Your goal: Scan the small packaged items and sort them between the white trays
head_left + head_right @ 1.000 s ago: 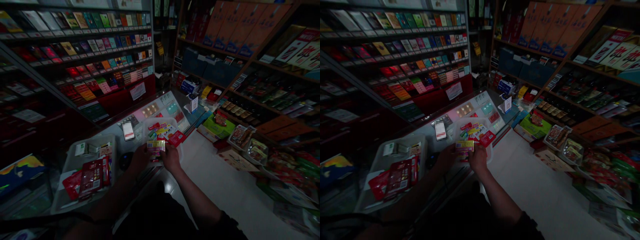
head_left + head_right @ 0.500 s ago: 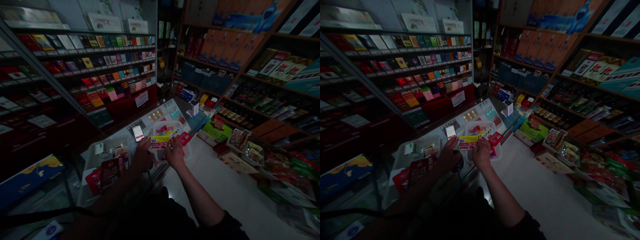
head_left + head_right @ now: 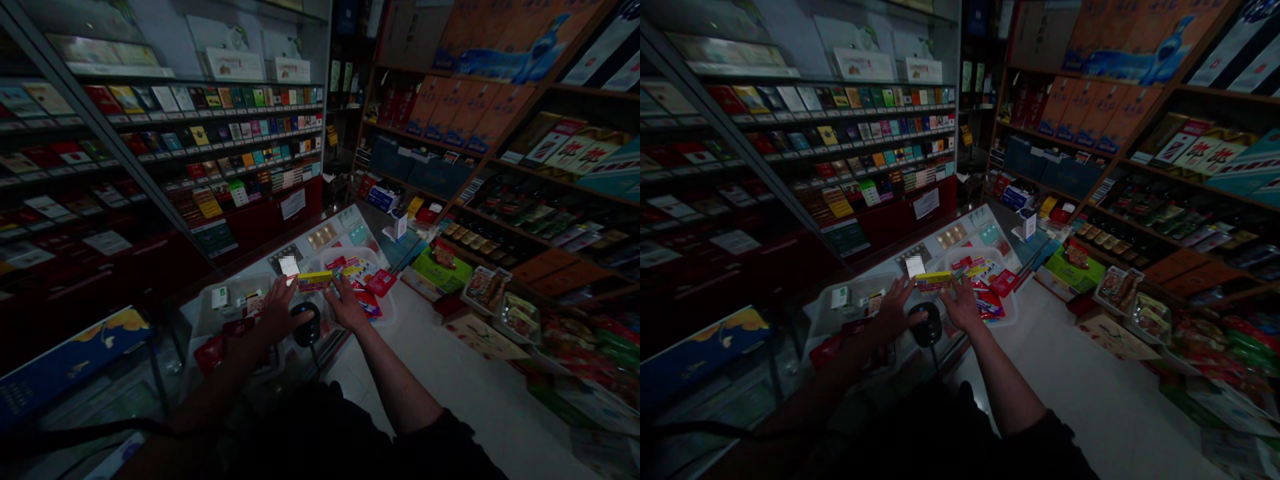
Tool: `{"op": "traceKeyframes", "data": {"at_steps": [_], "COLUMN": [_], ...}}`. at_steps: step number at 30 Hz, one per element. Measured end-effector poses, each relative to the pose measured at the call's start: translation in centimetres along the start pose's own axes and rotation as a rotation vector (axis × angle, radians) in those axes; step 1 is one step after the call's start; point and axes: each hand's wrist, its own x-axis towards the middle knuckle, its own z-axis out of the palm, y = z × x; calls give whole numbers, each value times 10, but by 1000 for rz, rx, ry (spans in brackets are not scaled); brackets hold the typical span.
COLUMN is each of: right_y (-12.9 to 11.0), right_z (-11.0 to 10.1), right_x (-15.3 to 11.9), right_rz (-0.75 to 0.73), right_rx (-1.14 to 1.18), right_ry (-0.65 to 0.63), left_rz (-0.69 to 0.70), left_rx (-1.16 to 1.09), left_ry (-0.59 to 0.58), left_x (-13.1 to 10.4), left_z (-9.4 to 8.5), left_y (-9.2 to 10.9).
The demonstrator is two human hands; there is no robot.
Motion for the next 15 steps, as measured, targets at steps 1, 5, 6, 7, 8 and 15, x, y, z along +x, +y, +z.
{"op": "traceKeyframes", "data": {"at_steps": [1,5,6,7,8,15], "right_y": [2,12,15,18,21,33], "right_z": [3,15,18,20,22,29], "right_x": [2,8,9,10,11,13], "right_rz": [5,-7,-19,-29,-36,-64], "right_rx": [3,9,8,2,-9,-106], "right_ry": [-21,-63,-66,-71,-79,-124], "left_rz": [0,25,36,46,52,11], "left_rx": [7,42,50,58,66,133], "left_ry": [-3,6,13,20,24,-23], "left_x": [-1,-6,-8,-9,-10,-11], "left_z": [3,12,14,15,16,28], "left_y": [-5,-23,-27,-30,-32,-40]}}
